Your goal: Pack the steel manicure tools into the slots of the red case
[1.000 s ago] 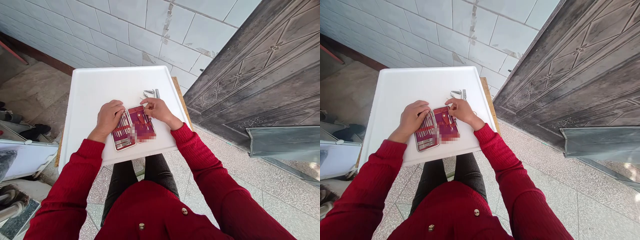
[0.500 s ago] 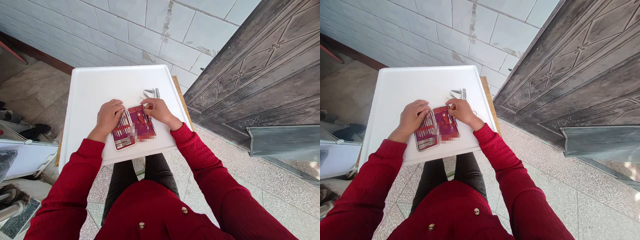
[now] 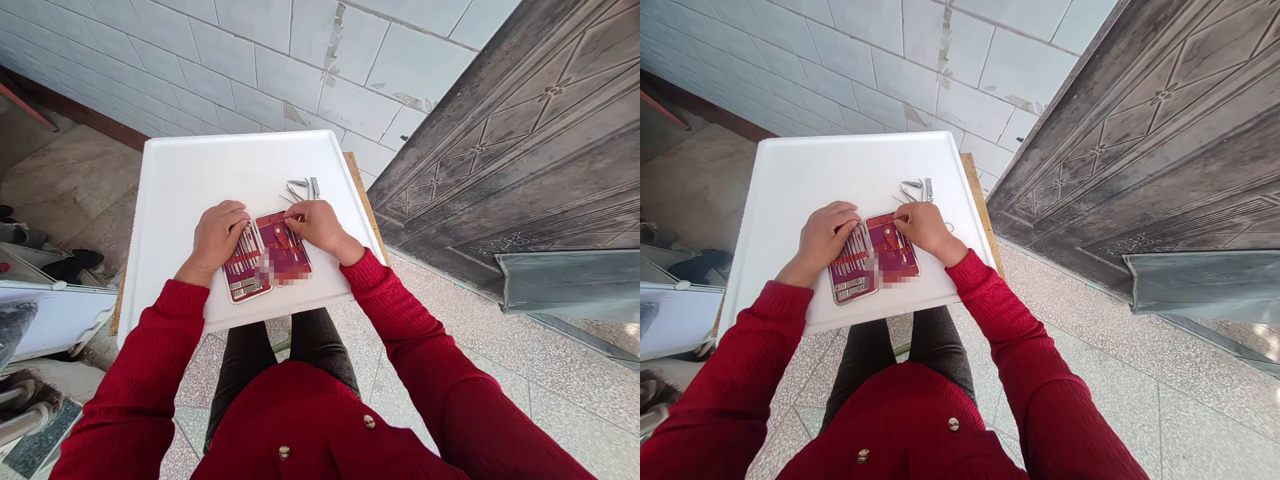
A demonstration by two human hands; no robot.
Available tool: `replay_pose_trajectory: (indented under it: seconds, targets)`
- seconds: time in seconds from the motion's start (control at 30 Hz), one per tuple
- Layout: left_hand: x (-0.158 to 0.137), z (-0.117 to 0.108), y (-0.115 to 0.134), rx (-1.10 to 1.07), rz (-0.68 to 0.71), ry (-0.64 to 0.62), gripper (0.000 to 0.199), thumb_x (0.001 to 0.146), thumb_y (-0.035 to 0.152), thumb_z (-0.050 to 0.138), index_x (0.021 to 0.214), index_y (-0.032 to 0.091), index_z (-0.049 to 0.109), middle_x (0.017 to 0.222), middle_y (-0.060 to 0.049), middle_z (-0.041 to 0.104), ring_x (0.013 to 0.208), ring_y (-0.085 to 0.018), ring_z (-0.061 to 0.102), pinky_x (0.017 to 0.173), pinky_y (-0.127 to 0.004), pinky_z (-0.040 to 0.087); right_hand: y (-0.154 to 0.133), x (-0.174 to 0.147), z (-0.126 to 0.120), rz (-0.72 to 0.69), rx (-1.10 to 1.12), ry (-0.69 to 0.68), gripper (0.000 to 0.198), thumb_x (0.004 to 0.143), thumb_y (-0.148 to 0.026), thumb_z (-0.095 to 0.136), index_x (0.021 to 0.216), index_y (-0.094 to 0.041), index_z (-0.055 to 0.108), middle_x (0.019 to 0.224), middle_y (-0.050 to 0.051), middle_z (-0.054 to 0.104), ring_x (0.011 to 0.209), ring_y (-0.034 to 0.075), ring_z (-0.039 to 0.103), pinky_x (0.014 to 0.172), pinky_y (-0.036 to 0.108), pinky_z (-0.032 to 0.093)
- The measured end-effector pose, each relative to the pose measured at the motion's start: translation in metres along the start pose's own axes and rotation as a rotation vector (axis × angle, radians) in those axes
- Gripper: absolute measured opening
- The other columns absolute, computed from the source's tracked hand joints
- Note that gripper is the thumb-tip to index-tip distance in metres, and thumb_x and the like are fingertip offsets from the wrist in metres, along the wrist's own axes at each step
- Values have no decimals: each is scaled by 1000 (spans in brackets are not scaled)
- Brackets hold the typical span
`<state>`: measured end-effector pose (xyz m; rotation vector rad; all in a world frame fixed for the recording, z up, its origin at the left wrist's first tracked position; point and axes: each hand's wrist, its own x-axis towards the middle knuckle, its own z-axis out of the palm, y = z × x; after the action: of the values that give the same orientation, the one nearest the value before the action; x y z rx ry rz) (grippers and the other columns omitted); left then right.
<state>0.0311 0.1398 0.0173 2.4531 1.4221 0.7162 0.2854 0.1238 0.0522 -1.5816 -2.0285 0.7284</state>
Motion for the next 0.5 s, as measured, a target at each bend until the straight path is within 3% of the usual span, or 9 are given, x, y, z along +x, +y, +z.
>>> replay_pose_trajectory:
  seconds: [0.2,0.5]
  targets:
    - [0,0,0,9,-5,-4,33,102,34,44,100,26,76,130,-7,74,122,-29,66,109,-50,50,-2,0,5,40,42,6,20,89,-12,63,104,-18,75,83,-1,76,77,16,67,78,28,47]
    - [0,1,-1,2,-3,7,32,101,34,45,100,25,76,129,-7,74,122,-30,67,108,-50,50,-7,4,7,72,-5,23,17,86,-7,58,85,-18,72,80,0,74,81,18,68,77,28,47]
